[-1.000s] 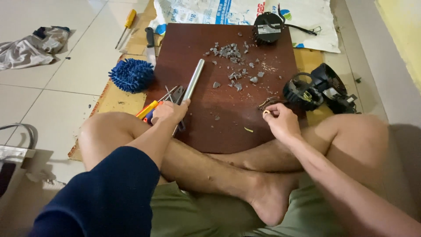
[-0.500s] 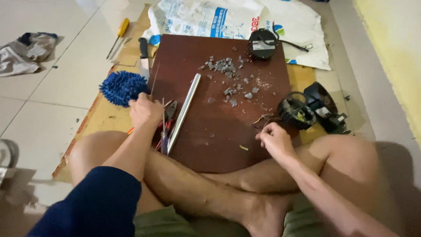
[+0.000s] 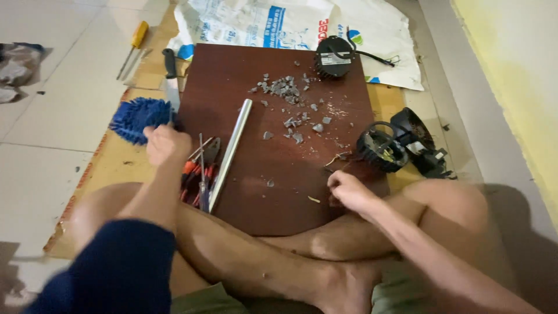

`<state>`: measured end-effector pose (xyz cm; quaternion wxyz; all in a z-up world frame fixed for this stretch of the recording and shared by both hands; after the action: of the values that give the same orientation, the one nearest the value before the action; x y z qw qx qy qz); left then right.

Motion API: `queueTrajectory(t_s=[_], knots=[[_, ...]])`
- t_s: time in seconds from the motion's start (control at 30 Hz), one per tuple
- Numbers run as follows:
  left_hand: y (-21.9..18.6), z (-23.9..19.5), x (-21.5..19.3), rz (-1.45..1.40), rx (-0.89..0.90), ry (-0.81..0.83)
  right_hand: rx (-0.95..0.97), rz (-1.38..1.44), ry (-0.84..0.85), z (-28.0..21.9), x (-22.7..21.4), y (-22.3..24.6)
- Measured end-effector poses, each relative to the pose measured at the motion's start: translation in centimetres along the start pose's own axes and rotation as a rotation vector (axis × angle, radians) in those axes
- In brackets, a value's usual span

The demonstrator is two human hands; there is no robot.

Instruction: The person sits on the floor and uses a screwdriver to disassemble a small black electronic device. They then use a knife to scrape and clean a small yellow component extracted from the device.

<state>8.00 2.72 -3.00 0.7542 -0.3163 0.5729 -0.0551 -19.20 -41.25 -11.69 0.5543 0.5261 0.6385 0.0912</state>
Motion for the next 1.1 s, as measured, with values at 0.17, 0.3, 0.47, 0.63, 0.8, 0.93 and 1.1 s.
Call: queueTrajectory(t_s=[0.17, 0.3, 0.47, 0.63, 0.8, 0.93, 1.1], knots=[[-9.2, -13.1, -13.0, -0.217, 0.466, -0.317, 0.403, 0.681, 0.209, -11.2, -2.6, 13.1], [-14.9, -26.8, -19.7, -0.752, 0.681, -0.023, 0.551, 1.033, 0.348, -16.5, -2.6, 21.4], [-13.5, -29.8, -17.6, -0.810, 0.412, 0.635, 0.030, 0.373, 0.190, -11.7, -4.9, 19.7], [-6.6, -17.9, -11.5, -0.713, -0.047, 0.407, -0.658, -0.463, -0.024, -9.8, -3.3, 16.1], [-2.8, -14.7, -8.8, -1.106, -0.857, 0.415, -0.476, -0.908, 0.572, -14.5, 2.1, 17.7], [-2.8, -15.8, -5.6, -1.038, -0.840, 0.472, -1.055, -1.180, 0.359, -10.1, 5.5, 19.3], [-2.9, -15.6, -7.1, -1.022, -0.847, 0.506, -0.195, -0.492, -0.115, 0.3, 2.4, 25.7]])
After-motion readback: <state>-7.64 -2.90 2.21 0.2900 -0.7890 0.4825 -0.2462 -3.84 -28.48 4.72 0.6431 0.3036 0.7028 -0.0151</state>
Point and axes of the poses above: each hand's wrist, its own z-axis towards the middle knuckle, its own x-axis out of the palm, y = z × x, the point moved 5 cm from there along z, towards the middle knuckle, and after that the axes turned 9 degrees about -y, right-handed, at the moved point
